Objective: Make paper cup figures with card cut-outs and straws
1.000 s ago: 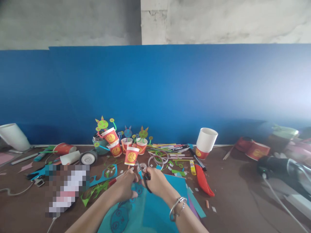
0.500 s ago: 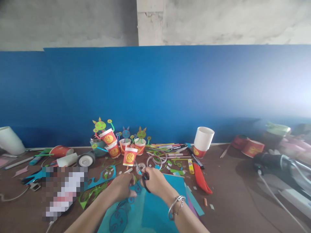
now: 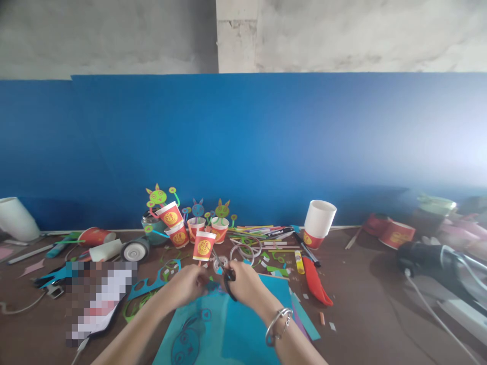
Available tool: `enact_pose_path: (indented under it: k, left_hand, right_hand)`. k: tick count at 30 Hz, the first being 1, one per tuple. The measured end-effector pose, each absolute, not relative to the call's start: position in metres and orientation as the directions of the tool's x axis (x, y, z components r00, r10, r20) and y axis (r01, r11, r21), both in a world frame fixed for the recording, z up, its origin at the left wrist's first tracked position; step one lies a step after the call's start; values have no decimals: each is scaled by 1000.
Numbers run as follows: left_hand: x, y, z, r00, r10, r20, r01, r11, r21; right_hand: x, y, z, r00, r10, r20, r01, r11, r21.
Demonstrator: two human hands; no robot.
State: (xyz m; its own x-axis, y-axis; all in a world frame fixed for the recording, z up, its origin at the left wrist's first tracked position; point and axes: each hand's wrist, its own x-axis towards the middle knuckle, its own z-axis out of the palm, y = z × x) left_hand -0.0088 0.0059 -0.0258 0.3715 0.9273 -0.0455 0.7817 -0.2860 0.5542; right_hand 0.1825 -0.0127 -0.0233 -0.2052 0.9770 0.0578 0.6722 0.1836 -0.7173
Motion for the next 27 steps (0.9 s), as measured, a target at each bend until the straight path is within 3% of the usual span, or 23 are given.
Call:
enact_pose_path:
  k: [3, 5, 7, 9, 12, 18, 27]
  left_hand:
    - [-11, 13, -19, 183, 979, 88, 572, -179, 800]
    - [-9, 15, -14, 42, 999, 35, 282, -45, 958]
    - [-5, 14, -11, 9, 997, -82, -24, 83, 996]
    - [0, 10, -10, 34, 988, -154, -201, 158, 967]
    - [7, 4, -9, 58, 985, -161, -263, 171, 950]
    - [15, -11, -1, 179, 960, -216, -304, 263, 915]
    - [18, -14, -2, 132, 976, -172, -291, 204, 935]
  right_hand:
    - [179, -9, -27, -174, 983, 63, 497, 143, -856]
    - [174, -9, -30, -191, 981, 26, 335, 90, -938]
    - [168, -11, -31, -249, 968, -19, 197, 32, -980]
    - [163, -14, -29, -311, 950, -7, 76, 18, -997]
    - [159, -21, -23, -366, 929, 49, -24, 43, -999]
    - [157, -26, -12, -311, 950, 41, 52, 60, -997]
    - [155, -26, -16, -294, 947, 126, 10, 135, -991]
